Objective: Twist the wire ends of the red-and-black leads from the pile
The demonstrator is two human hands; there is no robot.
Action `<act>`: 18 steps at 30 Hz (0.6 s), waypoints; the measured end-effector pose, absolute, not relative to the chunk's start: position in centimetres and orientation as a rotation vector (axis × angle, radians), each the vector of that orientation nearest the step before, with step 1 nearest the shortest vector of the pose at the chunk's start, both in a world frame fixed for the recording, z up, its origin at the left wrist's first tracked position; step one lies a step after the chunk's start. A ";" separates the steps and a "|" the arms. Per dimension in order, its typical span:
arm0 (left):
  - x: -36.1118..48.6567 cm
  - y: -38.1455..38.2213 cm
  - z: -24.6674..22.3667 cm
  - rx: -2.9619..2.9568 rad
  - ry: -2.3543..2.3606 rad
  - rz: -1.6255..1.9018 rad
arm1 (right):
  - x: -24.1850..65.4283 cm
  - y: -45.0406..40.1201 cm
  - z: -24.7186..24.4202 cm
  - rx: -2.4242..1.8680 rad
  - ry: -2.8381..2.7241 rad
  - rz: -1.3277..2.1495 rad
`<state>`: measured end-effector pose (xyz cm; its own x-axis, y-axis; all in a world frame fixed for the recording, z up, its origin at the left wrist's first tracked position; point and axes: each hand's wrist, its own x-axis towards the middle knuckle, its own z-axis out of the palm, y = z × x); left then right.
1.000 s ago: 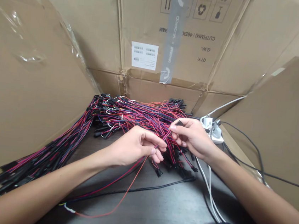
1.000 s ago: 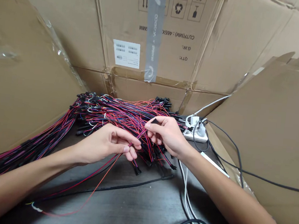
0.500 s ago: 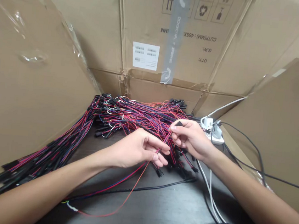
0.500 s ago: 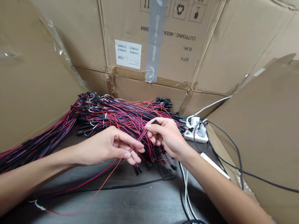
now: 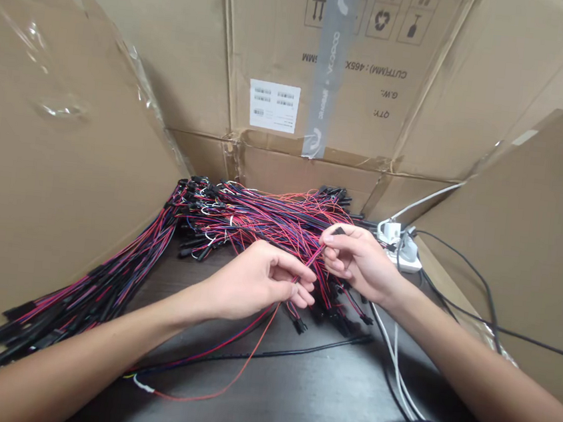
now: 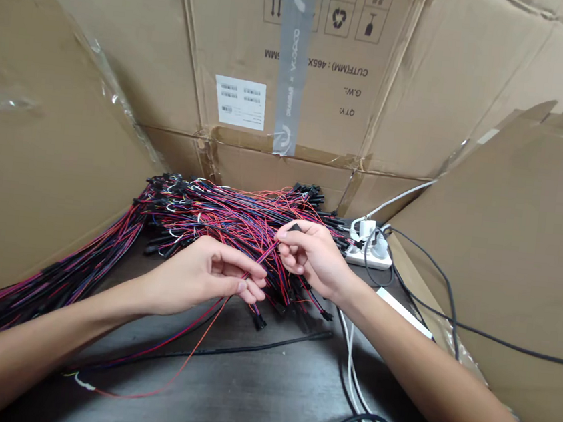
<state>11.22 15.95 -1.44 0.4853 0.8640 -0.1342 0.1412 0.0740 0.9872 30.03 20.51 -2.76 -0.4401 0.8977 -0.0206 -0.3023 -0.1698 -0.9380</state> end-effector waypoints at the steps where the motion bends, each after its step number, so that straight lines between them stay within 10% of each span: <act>1: 11.3 15.9 -1.5 1.410 0.955 0.694 | 30.0 20.5 -2.7 -0.777 -1.203 1.744; 18: 11.7 15.8 -1.2 1.445 0.958 0.751 | 30.3 19.7 -2.0 -0.865 -1.455 1.566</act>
